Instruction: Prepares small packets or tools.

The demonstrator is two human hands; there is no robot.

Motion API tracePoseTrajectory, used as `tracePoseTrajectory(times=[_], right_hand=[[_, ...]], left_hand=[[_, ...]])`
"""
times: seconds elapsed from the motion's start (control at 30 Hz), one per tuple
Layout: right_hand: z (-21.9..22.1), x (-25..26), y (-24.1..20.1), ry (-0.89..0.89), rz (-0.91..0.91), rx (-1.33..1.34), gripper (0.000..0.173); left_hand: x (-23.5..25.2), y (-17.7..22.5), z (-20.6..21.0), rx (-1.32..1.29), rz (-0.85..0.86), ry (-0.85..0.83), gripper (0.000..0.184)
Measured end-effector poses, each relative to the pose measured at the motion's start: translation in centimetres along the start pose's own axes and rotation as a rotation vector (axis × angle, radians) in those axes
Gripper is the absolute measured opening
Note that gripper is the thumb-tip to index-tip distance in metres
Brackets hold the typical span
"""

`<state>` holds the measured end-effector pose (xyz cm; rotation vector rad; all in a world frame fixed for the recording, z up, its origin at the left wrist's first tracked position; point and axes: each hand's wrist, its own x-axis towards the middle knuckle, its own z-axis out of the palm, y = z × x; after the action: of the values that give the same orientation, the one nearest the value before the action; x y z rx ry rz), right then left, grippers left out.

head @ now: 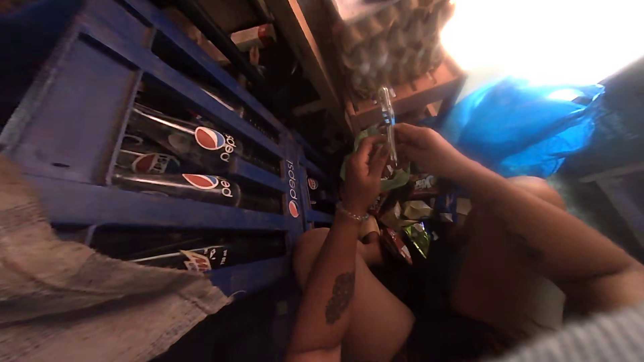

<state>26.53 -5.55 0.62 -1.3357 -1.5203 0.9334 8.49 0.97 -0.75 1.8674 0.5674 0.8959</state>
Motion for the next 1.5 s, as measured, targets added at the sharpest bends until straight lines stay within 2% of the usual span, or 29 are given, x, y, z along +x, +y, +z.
tracePoseTrajectory(times=[0.17, 0.6, 0.8, 1.0, 1.17, 1.4, 1.5], right_hand=[[0.3, 0.1, -0.1, -0.008, -0.030, 0.073, 0.035], [0.5, 0.2, 0.1, -0.021, -0.019, 0.066, 0.035], [0.8, 0.1, -0.1, -0.022, -0.022, 0.044, 0.030], [1.1, 0.1, 0.4, -0.022, -0.024, 0.003, 0.034], [1.4, 0.0, 0.7, -0.015, -0.110, -0.064, 0.034], [0.8, -0.1, 0.4, -0.073, -0.168, -0.087, 0.037], [0.0, -0.1, 0.1, 0.006, -0.189, -0.071, 0.034]], left_hand=[[-0.1, 0.0, 0.1, 0.017, 0.031, 0.015, 0.026], [0.0, -0.1, 0.1, 0.039, 0.097, 0.099, 0.024], [0.1, -0.1, 0.0, 0.027, 0.094, 0.194, 0.022], [0.2, 0.3, 0.1, 0.020, 0.036, 0.257, 0.028], [0.1, 0.2, 0.2, 0.007, 0.038, 0.256, 0.034], [0.3, -0.3, -0.2, 0.001, -0.003, 0.234, 0.029], [0.2, -0.3, -0.2, -0.045, 0.011, 0.202, 0.030]])
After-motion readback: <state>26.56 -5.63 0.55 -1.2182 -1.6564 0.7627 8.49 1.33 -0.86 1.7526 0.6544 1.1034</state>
